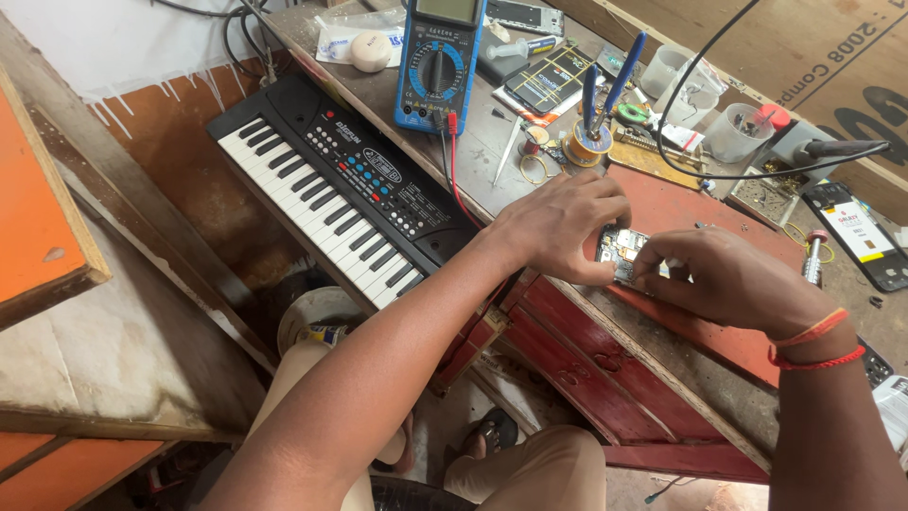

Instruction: The person repairs a disassembled smartphone lying on a red mat on a cluttered workbench. They use a red-handled screwdriver to work on the phone's internal board, reposition the phone, and handle small components while a multimeter sits nearby on the bench.

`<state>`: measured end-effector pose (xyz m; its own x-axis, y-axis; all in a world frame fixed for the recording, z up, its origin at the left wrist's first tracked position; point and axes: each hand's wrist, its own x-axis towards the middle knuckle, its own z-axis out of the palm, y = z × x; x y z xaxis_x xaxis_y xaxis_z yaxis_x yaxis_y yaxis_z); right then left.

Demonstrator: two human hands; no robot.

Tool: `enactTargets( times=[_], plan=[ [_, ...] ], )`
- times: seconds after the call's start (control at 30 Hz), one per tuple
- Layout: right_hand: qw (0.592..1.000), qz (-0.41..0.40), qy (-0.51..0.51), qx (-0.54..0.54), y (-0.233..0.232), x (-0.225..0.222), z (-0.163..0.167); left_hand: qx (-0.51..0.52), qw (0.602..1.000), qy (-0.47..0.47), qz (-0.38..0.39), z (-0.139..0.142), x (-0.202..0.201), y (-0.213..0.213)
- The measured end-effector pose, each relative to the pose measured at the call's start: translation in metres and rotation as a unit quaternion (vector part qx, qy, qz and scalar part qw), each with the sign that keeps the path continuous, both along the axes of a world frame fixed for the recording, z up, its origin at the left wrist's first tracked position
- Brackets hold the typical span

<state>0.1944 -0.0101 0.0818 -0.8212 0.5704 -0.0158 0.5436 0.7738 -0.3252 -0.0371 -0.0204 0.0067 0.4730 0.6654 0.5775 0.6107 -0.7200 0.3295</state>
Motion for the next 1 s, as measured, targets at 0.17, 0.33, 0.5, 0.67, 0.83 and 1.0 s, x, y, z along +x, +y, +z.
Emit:
enactTargets(
  times=[0.17,0.33,0.5,0.67,0.83,1.0],
  plan=[
    [0.998,-0.042,-0.022,-0.037,0.003,0.007,-0.003,-0.003,1.000,0.001,0.001,0.000,0.000,0.000],
    [1.000,0.006,-0.004,-0.002,0.009,0.010,-0.011,0.003,1.000,-0.003,-0.001,-0.001,0.000,0.001],
    [1.000,0.015,0.010,-0.004,0.006,0.008,-0.006,-0.013,1.000,-0.001,-0.001,-0.001,0.000,0.001],
    [0.991,-0.086,-0.091,0.037,-0.001,0.006,0.010,-0.004,1.000,-0.007,-0.003,-0.001,0.000,0.001],
    [0.998,-0.032,-0.051,0.000,0.000,0.003,0.008,-0.011,1.000,0.006,-0.001,-0.001,0.001,0.002],
    [0.999,0.030,-0.014,0.011,0.006,0.006,0.004,-0.020,1.000,0.005,0.000,-0.001,0.001,0.002]
  ],
)
